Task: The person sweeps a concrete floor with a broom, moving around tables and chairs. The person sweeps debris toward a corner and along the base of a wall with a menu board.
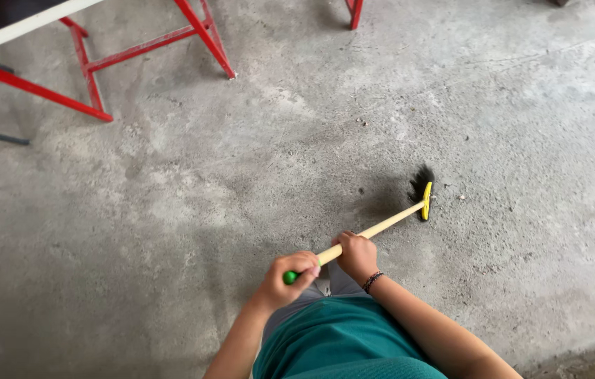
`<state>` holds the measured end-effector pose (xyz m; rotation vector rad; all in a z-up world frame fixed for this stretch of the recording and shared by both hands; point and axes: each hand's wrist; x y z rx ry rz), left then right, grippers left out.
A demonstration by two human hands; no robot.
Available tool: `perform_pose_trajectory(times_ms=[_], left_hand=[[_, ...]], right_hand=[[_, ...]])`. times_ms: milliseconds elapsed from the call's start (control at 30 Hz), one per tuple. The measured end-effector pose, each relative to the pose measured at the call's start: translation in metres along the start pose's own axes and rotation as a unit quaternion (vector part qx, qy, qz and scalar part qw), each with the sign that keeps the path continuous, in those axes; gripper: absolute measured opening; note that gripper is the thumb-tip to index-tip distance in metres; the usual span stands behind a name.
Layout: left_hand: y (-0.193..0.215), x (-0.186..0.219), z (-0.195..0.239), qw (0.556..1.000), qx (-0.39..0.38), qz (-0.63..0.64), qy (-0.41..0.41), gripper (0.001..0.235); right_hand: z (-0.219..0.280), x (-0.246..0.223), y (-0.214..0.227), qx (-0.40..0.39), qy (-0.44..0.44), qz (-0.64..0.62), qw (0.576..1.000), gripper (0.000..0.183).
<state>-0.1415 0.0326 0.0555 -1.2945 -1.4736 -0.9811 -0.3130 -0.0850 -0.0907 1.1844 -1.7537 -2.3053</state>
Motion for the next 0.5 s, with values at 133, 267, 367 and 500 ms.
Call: perform_pose_trajectory(times_ms=[133,267,367,500], left_hand=[[0.016,0.060,-0.007,0.995,0.046,-0.048,-0.072,0.028],[0.010,0.104,-0.007,0.983,0.025,-0.166,-0.079,0.031],[-0.008,0.087,-0.014,0.960,-0.002,-0.274,-0.060,0.030],[-0.042,0.021,-0.032,0.951,-0.056,-0.302,-0.029,0.036]], right_hand=[[-0.014,-0.060,0.037,-0.038,0.047,-0.058,0.996,0.027],[-0.034,-0.094,0.055,-0.178,0.122,-0.108,0.970,0.031],[-0.051,-0.088,0.036,-0.248,0.126,-0.095,0.956,0.029],[-0.066,-0.047,-0.009,-0.295,0.081,-0.034,0.951,0.031]])
Point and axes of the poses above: each hand's wrist, its own z-axis away from the middle knuckle, its own y-axis out of the back of the hand, x = y × z, and after that the axes turned 7 degrees about -y, right-handed
